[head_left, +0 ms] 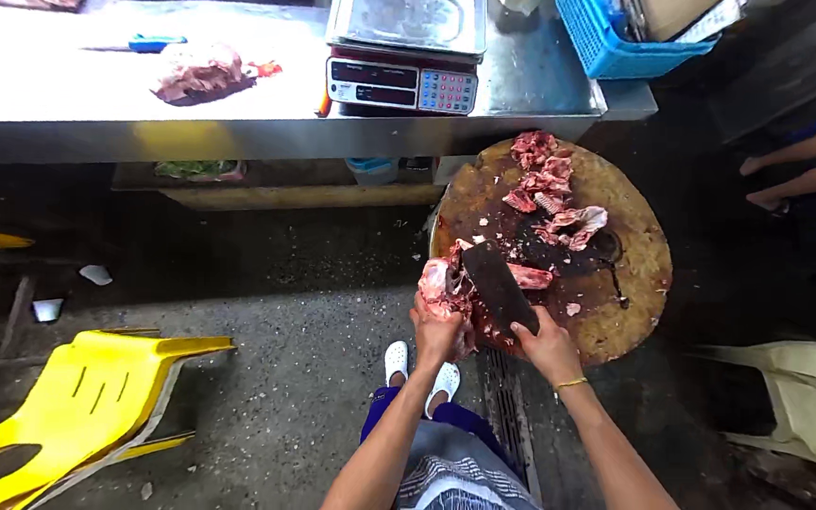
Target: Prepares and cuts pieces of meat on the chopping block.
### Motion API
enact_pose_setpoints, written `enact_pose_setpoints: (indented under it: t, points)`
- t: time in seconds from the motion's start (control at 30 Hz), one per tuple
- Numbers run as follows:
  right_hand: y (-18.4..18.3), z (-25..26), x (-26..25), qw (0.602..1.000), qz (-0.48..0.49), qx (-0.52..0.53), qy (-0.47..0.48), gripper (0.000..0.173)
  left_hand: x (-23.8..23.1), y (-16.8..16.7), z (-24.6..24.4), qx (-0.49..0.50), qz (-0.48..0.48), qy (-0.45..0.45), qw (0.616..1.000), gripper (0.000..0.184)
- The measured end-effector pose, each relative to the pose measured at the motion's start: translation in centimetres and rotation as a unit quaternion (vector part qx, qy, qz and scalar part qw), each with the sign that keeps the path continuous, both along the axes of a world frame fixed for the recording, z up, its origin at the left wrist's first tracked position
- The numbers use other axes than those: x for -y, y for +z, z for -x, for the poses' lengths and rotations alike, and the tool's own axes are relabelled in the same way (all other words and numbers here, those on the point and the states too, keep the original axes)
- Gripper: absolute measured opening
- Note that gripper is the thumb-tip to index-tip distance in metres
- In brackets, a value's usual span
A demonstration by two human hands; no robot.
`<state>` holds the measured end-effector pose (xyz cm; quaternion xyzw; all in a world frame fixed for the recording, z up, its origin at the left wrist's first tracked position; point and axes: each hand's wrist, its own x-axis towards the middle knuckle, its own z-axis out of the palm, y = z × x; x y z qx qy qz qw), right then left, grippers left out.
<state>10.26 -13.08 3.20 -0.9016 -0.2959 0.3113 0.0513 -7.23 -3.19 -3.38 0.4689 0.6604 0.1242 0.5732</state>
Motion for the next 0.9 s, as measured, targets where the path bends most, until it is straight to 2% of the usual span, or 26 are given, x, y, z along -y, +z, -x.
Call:
enact_pose_setpoints:
  t: [0.13, 0.3, 0.43, 0.57, 0.67, 0.77, 0.9]
  points:
    - [-0.9, 0.6, 1.6, 0.995, -0.055, -0.019, -0.077, 0.051, -1.3, 2.8, -0.7, -0.048, -0.063, -0.096, 0.992, 0.111]
    - [-0.2, 0.1, 5.5, 0.953, -0.191, -0.093, -0.216, 0.029, -4.9, 2.6, -4.5, -0.094, -0.137, -0.164, 0.972, 0.112]
    - [2.9, -2.9, 8.4, 0.925, -0.249, 0.001, -0.289, 0.034, -5.6, 3.2, -7.2, -0.156, -0.106, -0.221, 0.957, 0.12]
    - [4.0, -8.7, 7.2, 0.929, -0.204, 0.098, -0.292, 0.051, -5.5, 2.8, -7.2, -0.154, -0.102, -0.217, 0.958, 0.124]
    - [2.7, -13.2, 4.0, 0.953, -0.105, 0.139, -0.247, 0.066, -5.3, 2.5, -6.9, -0.136, -0.104, -0.2, 0.965, 0.126]
    - [-0.9, -15.5, 1.6, 0.964, -0.043, 0.138, -0.222, 0.065, -5.4, 2.2, -6.7, -0.116, -0.103, -0.186, 0.97, 0.126]
    - [-4.3, -14.4, 0.4, 0.975, -0.034, 0.108, -0.193, 0.057, -5.6, 1.4, -5.9, -0.08, -0.102, -0.174, 0.976, 0.129]
